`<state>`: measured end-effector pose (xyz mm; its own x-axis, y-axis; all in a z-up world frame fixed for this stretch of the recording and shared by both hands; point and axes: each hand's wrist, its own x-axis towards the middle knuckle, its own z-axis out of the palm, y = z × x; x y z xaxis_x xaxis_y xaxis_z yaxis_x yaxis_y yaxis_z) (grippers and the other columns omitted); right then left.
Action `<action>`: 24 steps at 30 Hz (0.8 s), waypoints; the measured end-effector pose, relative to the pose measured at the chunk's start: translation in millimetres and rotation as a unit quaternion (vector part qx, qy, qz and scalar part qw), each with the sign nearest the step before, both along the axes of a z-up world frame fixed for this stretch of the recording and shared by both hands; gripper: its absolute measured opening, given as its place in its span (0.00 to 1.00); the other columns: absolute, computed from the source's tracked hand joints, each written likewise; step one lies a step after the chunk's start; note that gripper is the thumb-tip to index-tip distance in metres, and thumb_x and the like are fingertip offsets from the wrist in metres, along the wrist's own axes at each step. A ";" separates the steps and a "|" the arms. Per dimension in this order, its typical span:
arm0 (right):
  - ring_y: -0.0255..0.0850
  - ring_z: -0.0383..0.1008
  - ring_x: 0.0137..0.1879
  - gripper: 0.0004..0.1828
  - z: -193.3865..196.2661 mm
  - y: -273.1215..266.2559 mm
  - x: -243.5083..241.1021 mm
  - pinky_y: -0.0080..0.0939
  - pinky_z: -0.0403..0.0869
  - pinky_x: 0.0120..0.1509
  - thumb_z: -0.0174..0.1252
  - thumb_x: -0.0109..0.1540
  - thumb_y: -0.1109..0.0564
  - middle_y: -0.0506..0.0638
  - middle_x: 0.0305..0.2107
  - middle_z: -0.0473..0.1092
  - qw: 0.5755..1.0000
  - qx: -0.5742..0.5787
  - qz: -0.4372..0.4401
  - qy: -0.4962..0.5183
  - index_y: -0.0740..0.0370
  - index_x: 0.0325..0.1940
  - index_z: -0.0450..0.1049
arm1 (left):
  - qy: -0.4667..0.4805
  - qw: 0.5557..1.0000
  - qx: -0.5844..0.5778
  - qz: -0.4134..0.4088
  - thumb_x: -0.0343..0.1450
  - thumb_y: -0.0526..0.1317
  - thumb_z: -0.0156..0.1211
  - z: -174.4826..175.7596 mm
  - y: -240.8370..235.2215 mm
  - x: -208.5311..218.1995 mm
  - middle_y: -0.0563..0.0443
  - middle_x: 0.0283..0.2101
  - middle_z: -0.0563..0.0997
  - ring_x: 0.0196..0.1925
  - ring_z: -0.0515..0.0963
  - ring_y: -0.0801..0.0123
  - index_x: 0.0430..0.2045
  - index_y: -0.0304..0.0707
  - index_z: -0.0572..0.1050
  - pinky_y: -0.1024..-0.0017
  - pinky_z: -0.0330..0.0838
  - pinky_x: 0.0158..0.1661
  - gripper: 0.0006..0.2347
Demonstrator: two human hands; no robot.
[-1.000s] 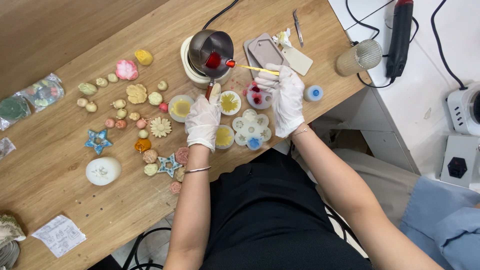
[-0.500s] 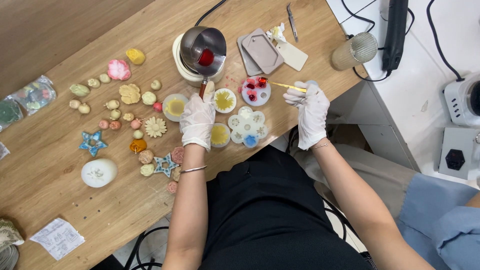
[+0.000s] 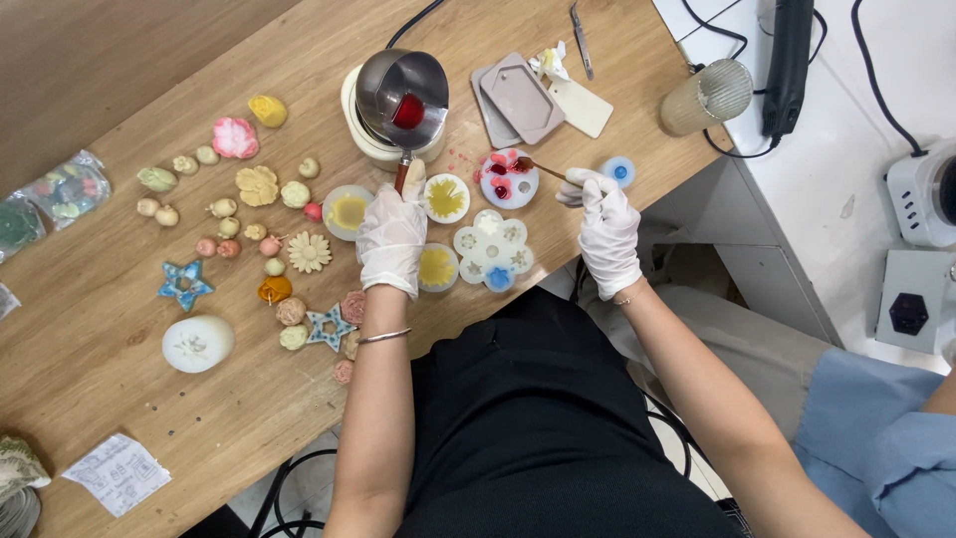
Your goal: The person pours red molten wax from a small saucepan into a flower-shaped silicone mold using a spoon. They then use a small white tool to smooth and adjust the wax within the mold cavities. The workspace contains several finished wax items and other molds.
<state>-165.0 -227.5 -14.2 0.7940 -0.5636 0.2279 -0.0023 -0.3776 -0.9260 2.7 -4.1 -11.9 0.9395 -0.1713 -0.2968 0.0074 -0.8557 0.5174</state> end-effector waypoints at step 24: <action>0.40 0.82 0.46 0.19 23.2 55.9 115.3 0.39 0.81 0.53 0.46 0.74 0.49 0.56 0.41 0.78 0.953 0.281 0.103 -0.053 0.68 0.56 0.71 | 0.020 0.999 -0.037 0.014 0.74 0.68 0.36 2.5 3.4 1.6 0.26 0.42 0.80 0.47 0.78 0.32 0.37 0.32 0.79 0.46 0.71 0.48 0.34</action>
